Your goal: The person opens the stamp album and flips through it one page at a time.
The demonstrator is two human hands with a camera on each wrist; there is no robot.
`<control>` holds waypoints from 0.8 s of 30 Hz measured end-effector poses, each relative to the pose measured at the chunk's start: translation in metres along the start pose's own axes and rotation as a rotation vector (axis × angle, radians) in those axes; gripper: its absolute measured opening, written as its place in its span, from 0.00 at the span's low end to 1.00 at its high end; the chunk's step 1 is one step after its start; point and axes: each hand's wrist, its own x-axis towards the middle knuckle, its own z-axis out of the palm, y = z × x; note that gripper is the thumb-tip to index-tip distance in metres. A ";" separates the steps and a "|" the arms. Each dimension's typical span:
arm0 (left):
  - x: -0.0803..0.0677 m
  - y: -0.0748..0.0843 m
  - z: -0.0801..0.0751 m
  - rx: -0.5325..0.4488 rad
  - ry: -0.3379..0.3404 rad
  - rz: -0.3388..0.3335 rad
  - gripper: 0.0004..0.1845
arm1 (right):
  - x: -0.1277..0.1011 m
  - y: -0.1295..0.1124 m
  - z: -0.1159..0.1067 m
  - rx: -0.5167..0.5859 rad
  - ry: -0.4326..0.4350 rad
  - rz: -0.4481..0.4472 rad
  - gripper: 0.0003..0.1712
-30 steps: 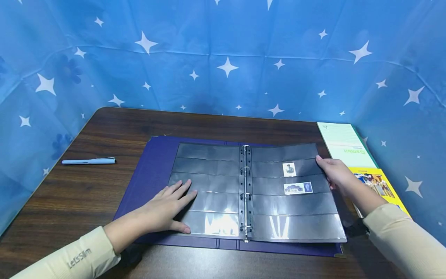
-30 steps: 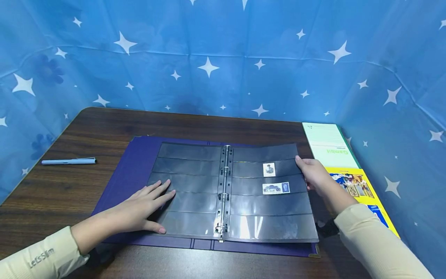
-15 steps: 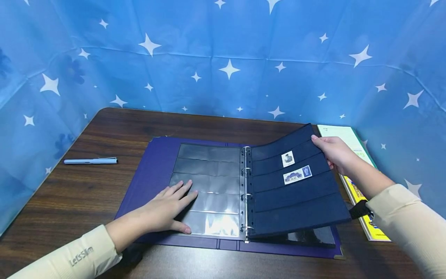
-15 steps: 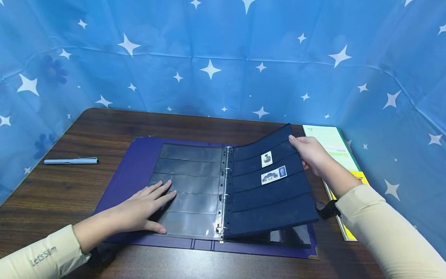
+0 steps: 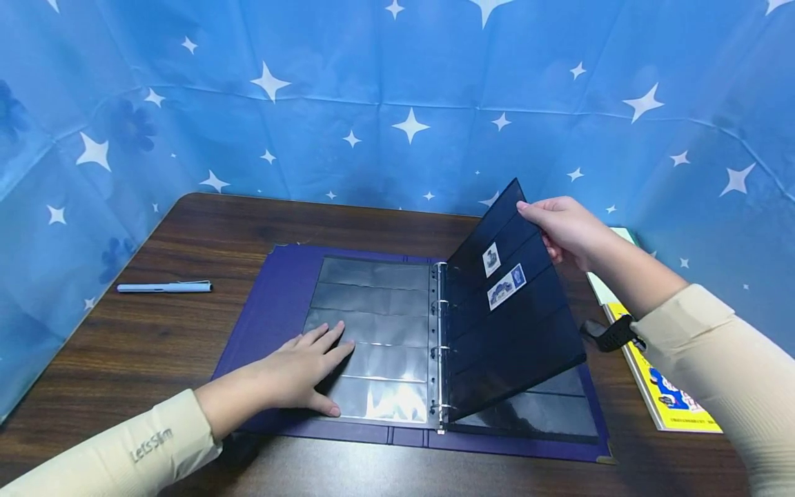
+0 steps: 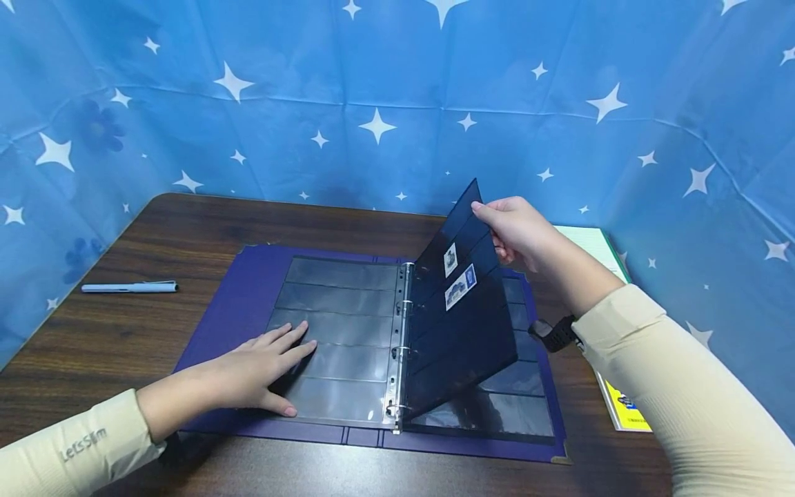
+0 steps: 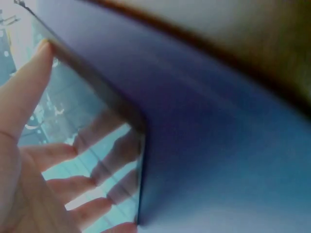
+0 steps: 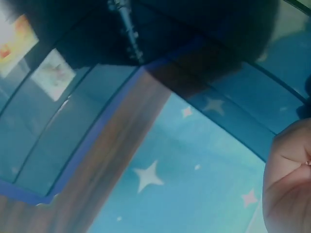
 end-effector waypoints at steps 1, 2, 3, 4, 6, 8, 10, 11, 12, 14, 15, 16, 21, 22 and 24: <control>0.000 0.000 -0.001 0.004 -0.003 0.000 0.53 | 0.001 -0.005 0.003 -0.006 -0.006 -0.007 0.29; 0.001 0.000 -0.002 0.012 -0.007 -0.001 0.53 | 0.003 -0.009 0.006 -0.008 -0.014 -0.016 0.27; 0.001 0.001 -0.003 0.016 -0.009 -0.001 0.53 | 0.004 -0.013 0.009 -0.003 -0.021 -0.022 0.26; 0.002 0.001 -0.004 0.019 -0.010 0.000 0.53 | 0.005 -0.016 0.012 0.003 -0.028 -0.028 0.25; 0.002 0.001 -0.005 0.025 -0.012 0.001 0.53 | 0.008 -0.022 0.017 0.019 -0.040 -0.035 0.26; 0.003 0.002 -0.006 0.030 -0.015 0.002 0.53 | 0.011 -0.026 0.021 0.029 -0.042 -0.038 0.26; 0.003 0.002 -0.007 0.032 -0.024 -0.003 0.53 | 0.013 -0.029 0.024 0.040 -0.042 -0.035 0.26; 0.003 0.002 -0.007 0.034 -0.026 -0.002 0.53 | 0.013 -0.031 0.025 0.045 -0.043 -0.035 0.26; 0.003 0.002 -0.008 0.039 -0.027 0.000 0.53 | 0.014 -0.033 0.026 0.056 -0.045 -0.034 0.26; 0.003 0.002 -0.009 0.046 -0.031 0.000 0.53 | 0.015 -0.036 0.028 0.072 -0.050 -0.032 0.26; 0.003 0.002 -0.010 0.050 -0.032 0.001 0.53 | 0.016 -0.038 0.029 0.079 -0.054 -0.033 0.26; 0.003 0.002 -0.011 0.052 -0.033 0.003 0.53 | 0.016 -0.040 0.030 0.084 -0.058 -0.033 0.26; 0.003 0.002 -0.013 0.060 -0.043 -0.004 0.53 | 0.016 -0.047 0.035 0.099 -0.067 -0.035 0.27; 0.003 0.002 -0.014 0.060 -0.044 -0.005 0.53 | 0.016 -0.049 0.035 0.102 -0.067 -0.037 0.27; 0.003 0.002 -0.014 0.063 -0.043 -0.005 0.53 | 0.016 -0.051 0.037 0.112 -0.069 -0.038 0.26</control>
